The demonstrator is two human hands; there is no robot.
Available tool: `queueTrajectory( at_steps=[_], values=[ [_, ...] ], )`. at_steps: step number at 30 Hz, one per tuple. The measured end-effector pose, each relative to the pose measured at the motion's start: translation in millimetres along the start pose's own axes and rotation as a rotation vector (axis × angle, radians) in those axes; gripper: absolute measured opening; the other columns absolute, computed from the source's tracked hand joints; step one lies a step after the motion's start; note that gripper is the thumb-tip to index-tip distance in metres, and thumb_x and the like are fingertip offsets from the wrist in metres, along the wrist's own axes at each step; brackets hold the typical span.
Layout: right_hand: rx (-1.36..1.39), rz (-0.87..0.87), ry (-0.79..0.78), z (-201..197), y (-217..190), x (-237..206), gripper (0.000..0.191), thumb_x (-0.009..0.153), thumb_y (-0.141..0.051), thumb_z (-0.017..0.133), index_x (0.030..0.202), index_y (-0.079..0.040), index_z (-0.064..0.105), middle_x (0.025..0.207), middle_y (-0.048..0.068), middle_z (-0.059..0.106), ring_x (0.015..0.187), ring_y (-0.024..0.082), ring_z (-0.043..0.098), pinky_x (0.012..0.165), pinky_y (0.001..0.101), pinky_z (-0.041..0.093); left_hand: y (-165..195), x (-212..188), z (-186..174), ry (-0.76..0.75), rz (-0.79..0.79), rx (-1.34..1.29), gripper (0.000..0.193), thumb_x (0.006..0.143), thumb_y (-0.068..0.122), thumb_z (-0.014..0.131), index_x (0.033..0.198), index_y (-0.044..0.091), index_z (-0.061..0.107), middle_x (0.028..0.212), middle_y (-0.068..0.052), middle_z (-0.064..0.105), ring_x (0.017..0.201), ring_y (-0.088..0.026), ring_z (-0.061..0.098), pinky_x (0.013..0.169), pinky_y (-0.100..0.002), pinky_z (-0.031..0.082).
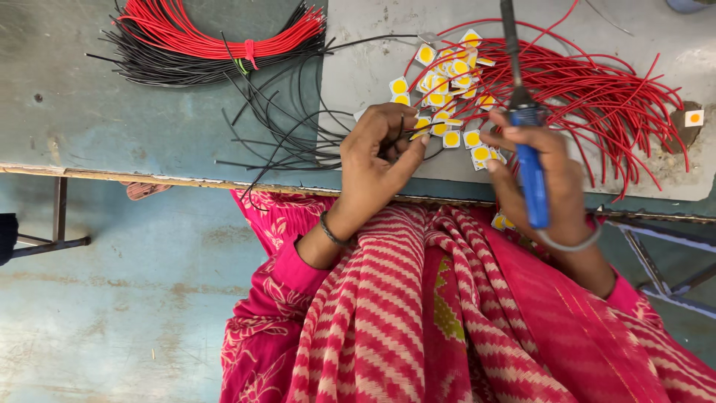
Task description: The person solders red and black wires onto small yellow LED chip boards at a workbench. They hold a wire against an LED chip, apply a blue-handled soldering iron to the joint, and set the finished piece aside, repeating the process for successive chips.
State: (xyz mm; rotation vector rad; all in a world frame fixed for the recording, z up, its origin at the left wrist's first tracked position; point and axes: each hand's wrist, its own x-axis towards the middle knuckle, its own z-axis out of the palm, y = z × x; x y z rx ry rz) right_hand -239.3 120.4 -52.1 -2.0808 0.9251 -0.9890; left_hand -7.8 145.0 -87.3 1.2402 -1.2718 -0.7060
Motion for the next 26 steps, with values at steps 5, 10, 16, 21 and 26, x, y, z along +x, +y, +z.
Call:
queueTrajectory(
  at_steps=[5,10,16,21,26],
  values=[
    [-0.206,-0.082,-0.056,14.0,-0.3,7.6,0.055,0.087,0.011,0.073,0.13,-0.007,0.044,0.135,0.024,0.065,0.124,0.038,0.069,0.102,0.0421,0.057,3.5,3.0,-7.1,-0.052,0.105,-0.034,0.012,0.104,0.0,0.066,0.115,-0.004,0.067,0.119,-0.012,0.068,0.099,-0.016,0.07,0.085,-0.024,0.056],
    [-0.056,-0.041,-0.077,17.2,3.3,1.1,0.056,0.089,0.009,0.076,0.129,-0.008,0.042,0.142,0.027,0.06,0.126,0.037,0.069,0.099,0.0432,0.061,7.9,-1.1,-2.6,-0.023,0.182,0.078,0.016,0.105,-0.002,0.064,0.12,-0.001,0.069,0.127,-0.014,0.064,0.108,-0.022,0.07,0.094,-0.03,0.058],
    [-0.178,-0.2,-0.071,16.6,8.6,4.6,0.059,0.088,0.008,0.08,0.131,-0.008,0.041,0.135,0.022,0.065,0.133,0.042,0.064,0.109,0.0491,0.054,9.0,-12.5,-8.8,-0.181,0.43,0.196,0.029,0.102,0.001,0.067,0.132,0.003,0.065,0.121,-0.013,0.063,0.107,-0.028,0.068,0.088,-0.035,0.058],
    [-0.134,-0.177,-0.064,18.1,6.1,2.6,0.058,0.087,0.006,0.081,0.129,-0.008,0.044,0.136,0.023,0.065,0.128,0.041,0.067,0.107,0.0471,0.055,7.1,-25.8,-12.3,-0.423,0.309,0.312,0.042,0.099,0.009,0.075,0.139,0.003,0.064,0.088,-0.007,0.065,0.077,-0.024,0.067,0.075,-0.038,0.057],
    [-0.106,-0.149,-0.043,20.9,1.7,-1.9,0.058,0.089,0.007,0.081,0.13,-0.008,0.043,0.139,0.024,0.063,0.128,0.04,0.067,0.107,0.0456,0.056,4.8,-30.8,-15.5,-0.386,0.371,0.333,0.026,0.097,0.012,0.075,0.119,0.01,0.061,0.106,-0.007,0.074,0.085,-0.023,0.073,0.072,-0.033,0.057]
  ],
)
